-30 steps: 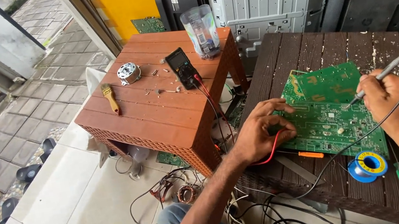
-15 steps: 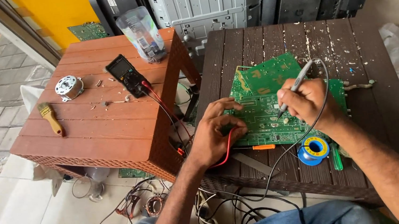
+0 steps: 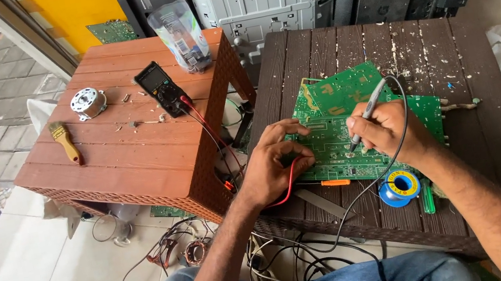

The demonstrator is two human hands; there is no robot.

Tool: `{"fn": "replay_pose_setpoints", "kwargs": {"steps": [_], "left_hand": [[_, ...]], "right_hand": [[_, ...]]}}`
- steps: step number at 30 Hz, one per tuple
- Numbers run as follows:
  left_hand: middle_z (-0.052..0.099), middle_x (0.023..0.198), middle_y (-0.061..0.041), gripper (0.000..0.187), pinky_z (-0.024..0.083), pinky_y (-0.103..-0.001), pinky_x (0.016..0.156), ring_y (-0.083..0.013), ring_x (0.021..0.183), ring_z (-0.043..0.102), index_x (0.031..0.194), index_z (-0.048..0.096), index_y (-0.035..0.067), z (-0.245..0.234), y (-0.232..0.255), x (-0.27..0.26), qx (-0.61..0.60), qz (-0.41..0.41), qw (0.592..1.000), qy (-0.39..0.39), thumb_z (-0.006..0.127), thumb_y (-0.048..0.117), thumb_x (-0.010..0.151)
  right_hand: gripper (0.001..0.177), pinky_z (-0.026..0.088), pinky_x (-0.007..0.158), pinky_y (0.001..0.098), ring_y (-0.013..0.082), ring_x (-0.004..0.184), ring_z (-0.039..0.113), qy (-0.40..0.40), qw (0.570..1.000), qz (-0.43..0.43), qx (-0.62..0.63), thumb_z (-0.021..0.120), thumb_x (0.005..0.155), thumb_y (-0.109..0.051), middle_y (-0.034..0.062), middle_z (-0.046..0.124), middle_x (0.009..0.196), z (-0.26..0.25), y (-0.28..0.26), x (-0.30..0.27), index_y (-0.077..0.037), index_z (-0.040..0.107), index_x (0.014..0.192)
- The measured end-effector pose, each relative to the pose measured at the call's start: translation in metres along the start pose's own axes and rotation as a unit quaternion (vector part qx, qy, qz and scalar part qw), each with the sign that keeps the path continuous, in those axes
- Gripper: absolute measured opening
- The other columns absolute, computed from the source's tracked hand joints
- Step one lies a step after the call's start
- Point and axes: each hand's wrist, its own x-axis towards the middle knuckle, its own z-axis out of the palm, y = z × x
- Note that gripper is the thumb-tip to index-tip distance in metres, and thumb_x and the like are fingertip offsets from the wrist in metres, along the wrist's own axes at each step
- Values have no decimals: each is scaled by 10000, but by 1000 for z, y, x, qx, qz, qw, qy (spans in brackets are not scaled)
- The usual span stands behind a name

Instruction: The person sits on the floor and uses a multimeter to test points on a green circuit board. They hold the multimeter probes against various components on the board while checking the readings on the device's screen.

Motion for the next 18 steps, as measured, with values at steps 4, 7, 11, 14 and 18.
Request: {"fn": "replay_pose_setpoints", "kwargs": {"steps": [4,7,11,14,18], "left_hand": [[682,1197,-119,107,460,-528,1104,-409,1280,598,893,771,95,2,-6,-2,5,5,1000,4,838,166,849],[682,1199,-115,115,464,-524,1102,-406,1280,600,893,770,90,4,-7,-2,5,9,1000,9,841,165,844],[663,1234,-78,107,488,-491,1118,-334,1311,570,915,761,108,-2,0,-4,14,-1,1000,4,802,201,884],[652,1268,-30,117,498,-436,1139,-256,1344,543,932,759,125,-3,2,-5,30,-23,999,-15,771,240,917],[661,1279,-27,110,485,-434,1154,-256,1347,544,922,758,134,-1,1,-6,34,-29,999,-17,770,244,915]], "right_hand": [[323,440,368,272,152,318,513,8,1000,15,-12,617,975,-140,109,548,424,1,-2,-1,-23,660,677],[317,452,377,279,160,326,526,10,1000,20,-19,625,978,-144,118,560,435,0,2,-2,-19,667,689],[330,460,387,296,165,380,545,-1,998,31,-49,603,987,-176,98,576,476,-1,4,-2,-13,683,712],[349,463,400,303,163,434,561,-14,996,54,-73,584,992,-209,70,590,515,-3,3,-4,-15,698,726],[360,481,413,317,189,437,568,-9,994,79,-72,583,1002,-213,91,584,516,-3,6,-5,3,702,740]]}}
